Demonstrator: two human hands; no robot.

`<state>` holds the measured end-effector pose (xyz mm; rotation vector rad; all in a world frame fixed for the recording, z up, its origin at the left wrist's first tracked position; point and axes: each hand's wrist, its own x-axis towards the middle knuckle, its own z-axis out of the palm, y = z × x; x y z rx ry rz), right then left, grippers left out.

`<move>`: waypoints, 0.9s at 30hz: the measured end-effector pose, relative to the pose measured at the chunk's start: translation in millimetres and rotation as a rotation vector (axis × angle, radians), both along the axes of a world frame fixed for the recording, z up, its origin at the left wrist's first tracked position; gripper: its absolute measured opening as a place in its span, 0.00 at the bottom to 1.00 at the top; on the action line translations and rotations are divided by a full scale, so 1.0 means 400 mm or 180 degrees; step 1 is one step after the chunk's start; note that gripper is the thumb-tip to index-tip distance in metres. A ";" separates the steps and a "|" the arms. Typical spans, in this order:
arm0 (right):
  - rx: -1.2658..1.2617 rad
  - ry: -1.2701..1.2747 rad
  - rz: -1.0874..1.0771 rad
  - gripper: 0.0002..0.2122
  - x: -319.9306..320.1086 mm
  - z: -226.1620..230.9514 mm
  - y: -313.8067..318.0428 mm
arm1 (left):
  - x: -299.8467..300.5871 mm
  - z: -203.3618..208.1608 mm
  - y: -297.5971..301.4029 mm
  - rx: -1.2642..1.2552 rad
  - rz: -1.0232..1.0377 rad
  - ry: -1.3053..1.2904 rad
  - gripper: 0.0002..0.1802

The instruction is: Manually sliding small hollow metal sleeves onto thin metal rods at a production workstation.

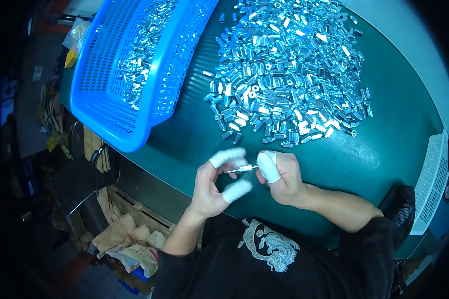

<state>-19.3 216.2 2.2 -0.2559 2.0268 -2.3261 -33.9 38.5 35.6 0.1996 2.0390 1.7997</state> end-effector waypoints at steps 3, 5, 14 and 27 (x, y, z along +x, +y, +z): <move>0.0041 0.0083 0.0064 0.15 0.000 0.006 0.001 | 0.021 -0.011 -0.017 0.0287 0.0231 -0.0838 0.11; 0.0335 0.0194 0.0029 0.15 0.004 0.002 -0.005 | 0.026 -0.010 0.010 0.0012 0.0140 -0.0803 0.12; -0.0079 -0.0229 -0.0069 0.17 0.014 0.008 0.017 | -0.019 0.103 -0.053 -0.1587 -0.0163 0.2531 0.08; 0.0412 0.0193 0.0011 0.18 0.010 -0.020 0.001 | -0.159 0.107 -0.060 -0.2496 0.0313 0.4223 0.12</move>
